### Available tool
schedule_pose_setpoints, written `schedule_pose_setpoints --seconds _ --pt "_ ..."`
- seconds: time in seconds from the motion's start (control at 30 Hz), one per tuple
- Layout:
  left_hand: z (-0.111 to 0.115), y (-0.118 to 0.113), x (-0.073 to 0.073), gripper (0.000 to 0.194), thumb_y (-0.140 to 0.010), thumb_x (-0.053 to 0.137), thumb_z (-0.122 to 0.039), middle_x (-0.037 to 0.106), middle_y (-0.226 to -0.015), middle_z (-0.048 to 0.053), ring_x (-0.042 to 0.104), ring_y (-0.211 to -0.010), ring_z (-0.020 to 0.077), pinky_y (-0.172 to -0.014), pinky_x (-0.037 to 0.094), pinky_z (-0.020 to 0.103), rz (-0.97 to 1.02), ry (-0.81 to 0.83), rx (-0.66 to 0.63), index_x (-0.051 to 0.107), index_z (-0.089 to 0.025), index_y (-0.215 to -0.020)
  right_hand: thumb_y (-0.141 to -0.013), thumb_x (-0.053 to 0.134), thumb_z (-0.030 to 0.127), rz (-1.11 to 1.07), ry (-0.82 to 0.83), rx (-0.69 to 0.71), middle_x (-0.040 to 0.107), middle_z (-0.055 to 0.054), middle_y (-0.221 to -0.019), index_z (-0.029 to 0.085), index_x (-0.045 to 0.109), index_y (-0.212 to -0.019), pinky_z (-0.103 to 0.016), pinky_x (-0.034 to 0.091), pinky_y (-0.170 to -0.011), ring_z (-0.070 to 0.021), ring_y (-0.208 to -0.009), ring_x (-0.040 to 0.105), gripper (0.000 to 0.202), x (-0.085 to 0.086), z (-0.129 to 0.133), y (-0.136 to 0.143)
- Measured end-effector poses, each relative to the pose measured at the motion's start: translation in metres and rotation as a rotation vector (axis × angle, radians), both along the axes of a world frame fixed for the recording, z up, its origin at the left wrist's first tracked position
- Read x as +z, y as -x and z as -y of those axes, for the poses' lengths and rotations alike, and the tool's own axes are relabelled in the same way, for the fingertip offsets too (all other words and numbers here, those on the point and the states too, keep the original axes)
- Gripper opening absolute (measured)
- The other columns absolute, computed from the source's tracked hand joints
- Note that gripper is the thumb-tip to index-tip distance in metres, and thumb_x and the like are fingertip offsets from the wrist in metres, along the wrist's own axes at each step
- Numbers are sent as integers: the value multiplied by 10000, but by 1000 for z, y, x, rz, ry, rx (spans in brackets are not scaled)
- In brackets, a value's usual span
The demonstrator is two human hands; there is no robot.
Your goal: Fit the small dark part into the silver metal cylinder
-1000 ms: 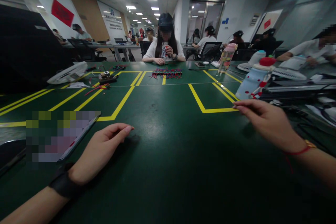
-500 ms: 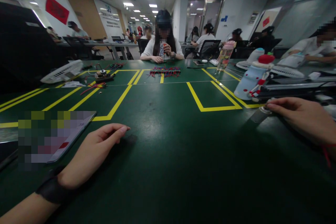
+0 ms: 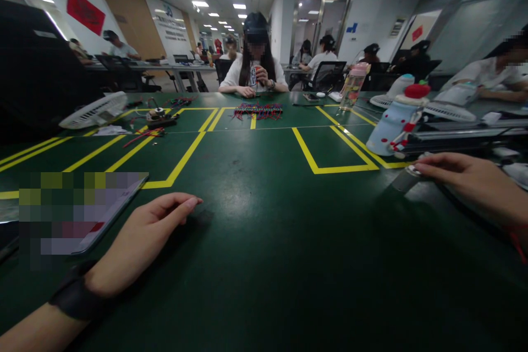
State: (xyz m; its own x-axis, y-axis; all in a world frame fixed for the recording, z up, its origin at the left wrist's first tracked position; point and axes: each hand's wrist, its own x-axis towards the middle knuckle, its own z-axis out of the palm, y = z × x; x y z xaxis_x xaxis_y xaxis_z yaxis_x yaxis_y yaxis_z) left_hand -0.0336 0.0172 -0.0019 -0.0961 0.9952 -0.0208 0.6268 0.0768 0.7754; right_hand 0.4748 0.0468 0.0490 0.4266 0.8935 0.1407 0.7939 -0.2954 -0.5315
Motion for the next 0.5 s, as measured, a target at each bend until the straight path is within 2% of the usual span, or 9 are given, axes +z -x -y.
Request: schedule_pose_setpoints --seconds 0.17,0.33,0.5 --pt "0 2 -1 395 -832 527 -543 632 -861 -22 565 -823 199 -715 399 276 -18 10 -21 630 -250 -1076 -740 635 422 -63 -5 -29 679 -82 -1004 182 695 -949 -337 387 -807 -174 -853 599 324 -2 -1 -2" --pt "-3 9 -8 435 -832 510 -567 607 -871 -6 544 -813 191 -721 384 289 -13 38 -30 613 -245 -1106 -645 701 419 -115 -1 -69 692 -33 -952 218 709 -907 -316 409 -786 -177 -822 601 330 -7 -5 -4" --pt "-4 9 -9 429 -835 507 -569 598 -891 -5 539 -837 192 -747 377 296 7 46 -37 606 -248 -1103 -673 673 434 -84 -26 -110 698 -64 -877 192 713 -876 -340 415 -739 -202 -769 605 319 -7 -4 -4"
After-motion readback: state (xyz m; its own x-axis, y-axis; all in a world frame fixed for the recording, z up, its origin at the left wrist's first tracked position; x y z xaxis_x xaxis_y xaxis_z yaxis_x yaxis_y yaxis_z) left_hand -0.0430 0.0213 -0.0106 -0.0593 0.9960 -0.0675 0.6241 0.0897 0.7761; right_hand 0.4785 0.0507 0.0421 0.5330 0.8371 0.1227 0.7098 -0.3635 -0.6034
